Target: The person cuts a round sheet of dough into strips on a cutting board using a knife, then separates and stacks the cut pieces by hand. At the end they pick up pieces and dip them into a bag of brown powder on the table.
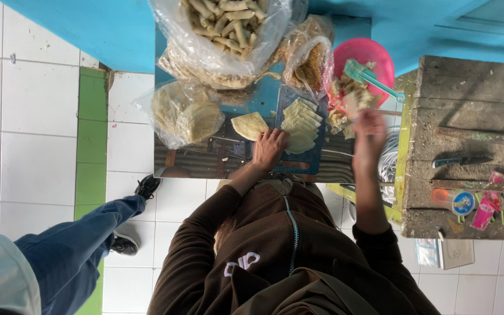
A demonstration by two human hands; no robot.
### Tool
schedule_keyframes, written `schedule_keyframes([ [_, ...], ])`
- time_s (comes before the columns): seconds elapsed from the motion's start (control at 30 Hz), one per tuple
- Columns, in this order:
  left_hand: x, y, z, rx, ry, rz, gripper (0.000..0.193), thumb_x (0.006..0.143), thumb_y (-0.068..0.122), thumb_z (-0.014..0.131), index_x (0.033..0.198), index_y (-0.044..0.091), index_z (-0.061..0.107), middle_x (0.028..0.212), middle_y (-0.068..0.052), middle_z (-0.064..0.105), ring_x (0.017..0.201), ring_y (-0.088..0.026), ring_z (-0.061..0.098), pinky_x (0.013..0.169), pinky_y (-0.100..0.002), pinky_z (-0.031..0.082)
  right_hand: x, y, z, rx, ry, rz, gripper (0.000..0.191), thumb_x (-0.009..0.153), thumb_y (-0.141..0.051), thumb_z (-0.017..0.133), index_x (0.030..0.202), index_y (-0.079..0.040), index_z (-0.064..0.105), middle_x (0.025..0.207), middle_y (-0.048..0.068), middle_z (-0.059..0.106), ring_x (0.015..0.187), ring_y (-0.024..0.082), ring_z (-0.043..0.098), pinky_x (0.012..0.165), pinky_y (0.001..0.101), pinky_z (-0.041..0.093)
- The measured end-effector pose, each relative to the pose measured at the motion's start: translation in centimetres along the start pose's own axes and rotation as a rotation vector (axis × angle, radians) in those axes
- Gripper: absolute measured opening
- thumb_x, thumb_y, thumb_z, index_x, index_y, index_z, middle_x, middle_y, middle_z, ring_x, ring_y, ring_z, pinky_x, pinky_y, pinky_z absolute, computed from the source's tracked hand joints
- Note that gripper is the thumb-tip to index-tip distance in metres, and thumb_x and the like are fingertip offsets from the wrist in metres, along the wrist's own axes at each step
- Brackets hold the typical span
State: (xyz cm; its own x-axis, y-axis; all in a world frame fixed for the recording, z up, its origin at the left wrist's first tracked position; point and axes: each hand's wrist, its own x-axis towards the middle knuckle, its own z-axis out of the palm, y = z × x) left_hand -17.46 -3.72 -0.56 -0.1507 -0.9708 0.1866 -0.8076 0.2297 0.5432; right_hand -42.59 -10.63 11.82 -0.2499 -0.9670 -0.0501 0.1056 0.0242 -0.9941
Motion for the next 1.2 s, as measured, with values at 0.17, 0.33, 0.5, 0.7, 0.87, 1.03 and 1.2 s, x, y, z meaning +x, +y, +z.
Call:
schedule_keyframes([
  [0.17,-0.2,0.1,-1.2,0.0,0.025,0.071,0.028,0.094,0.031,0.064,0.12,0.018,0.063,0.123,-0.004,0.059,0.116,-0.025,0.055,0.097,-0.043,0.042,0.9,-12.1,7.2,0.103,0.154,-0.919,0.012,0.109,0.0,0.067,0.111,-0.003,0.056,0.098,0.002,0.054,0.078,0.01,0.046,0.069,0.0219,0.039],
  [0.33,0.5,0.4,-1.6,-0.037,-0.039,-0.019,0.023,0.096,0.033,0.065,0.114,0.018,0.064,0.116,-0.004,0.062,0.112,-0.026,0.055,0.094,-0.042,0.043,2.6,-12.2,21.7,-0.122,-0.248,-0.85,0.016,0.108,-0.007,0.071,0.117,-0.002,0.059,0.125,0.009,0.064,0.108,0.016,0.071,0.095,0.0314,0.059],
  [0.5,1.1,0.9,-0.8,-0.041,-0.015,-0.046,0.037,0.085,0.038,0.072,0.107,0.01,0.061,0.108,-0.007,0.062,0.107,-0.029,0.056,0.089,-0.044,0.043,-1.3,-7.7,21.5,-0.552,-0.489,-0.867,0.017,0.101,-0.008,0.073,0.118,-0.006,0.07,0.123,0.01,0.065,0.115,0.021,0.065,0.095,0.0351,0.058],
  [0.7,0.8,1.6,-1.1,-0.136,0.085,-0.016,0.032,0.088,0.035,0.074,0.108,0.014,0.063,0.108,-0.007,0.062,0.105,-0.03,0.056,0.087,-0.045,0.044,0.6,-2.0,12.4,-0.637,-0.467,-0.476,0.01,0.102,-0.005,0.07,0.112,-0.003,0.072,0.101,0.007,0.072,0.085,0.014,0.068,0.074,0.0269,0.053],
  [0.87,5.1,2.2,-8.7,-0.238,0.46,-0.013,0.029,0.09,0.016,0.077,0.113,0.009,0.061,0.11,-0.013,0.062,0.102,-0.033,0.056,0.089,-0.045,0.041,2.6,0.8,8.6,-0.546,-0.36,-0.287,0.017,0.104,-0.009,0.069,0.12,-0.003,0.069,0.1,0.006,0.072,0.085,0.009,0.064,0.075,0.0241,0.052],
  [1.03,13.3,-4.7,-21.6,0.036,0.761,-0.169,0.052,0.1,0.016,0.075,0.139,-0.003,0.045,0.128,-0.022,0.053,0.122,-0.038,0.052,0.108,-0.052,0.042,6.4,-0.6,12.3,-0.415,-0.435,-0.351,0.021,0.108,-0.009,0.067,0.127,-0.002,0.063,0.108,0.007,0.072,0.096,0.011,0.07,0.084,0.0266,0.057],
  [1.2,19.8,-12.8,-28.4,0.062,0.85,-0.481,0.073,0.094,0.041,0.08,0.143,0.003,0.042,0.144,-0.028,0.05,0.127,-0.044,0.05,0.1,-0.054,0.045,9.8,-5.7,19.3,-0.477,-0.51,-0.646,0.021,0.107,-0.006,0.066,0.126,0.0,0.063,0.11,0.012,0.072,0.1,0.019,0.073,0.087,0.0313,0.059],
])
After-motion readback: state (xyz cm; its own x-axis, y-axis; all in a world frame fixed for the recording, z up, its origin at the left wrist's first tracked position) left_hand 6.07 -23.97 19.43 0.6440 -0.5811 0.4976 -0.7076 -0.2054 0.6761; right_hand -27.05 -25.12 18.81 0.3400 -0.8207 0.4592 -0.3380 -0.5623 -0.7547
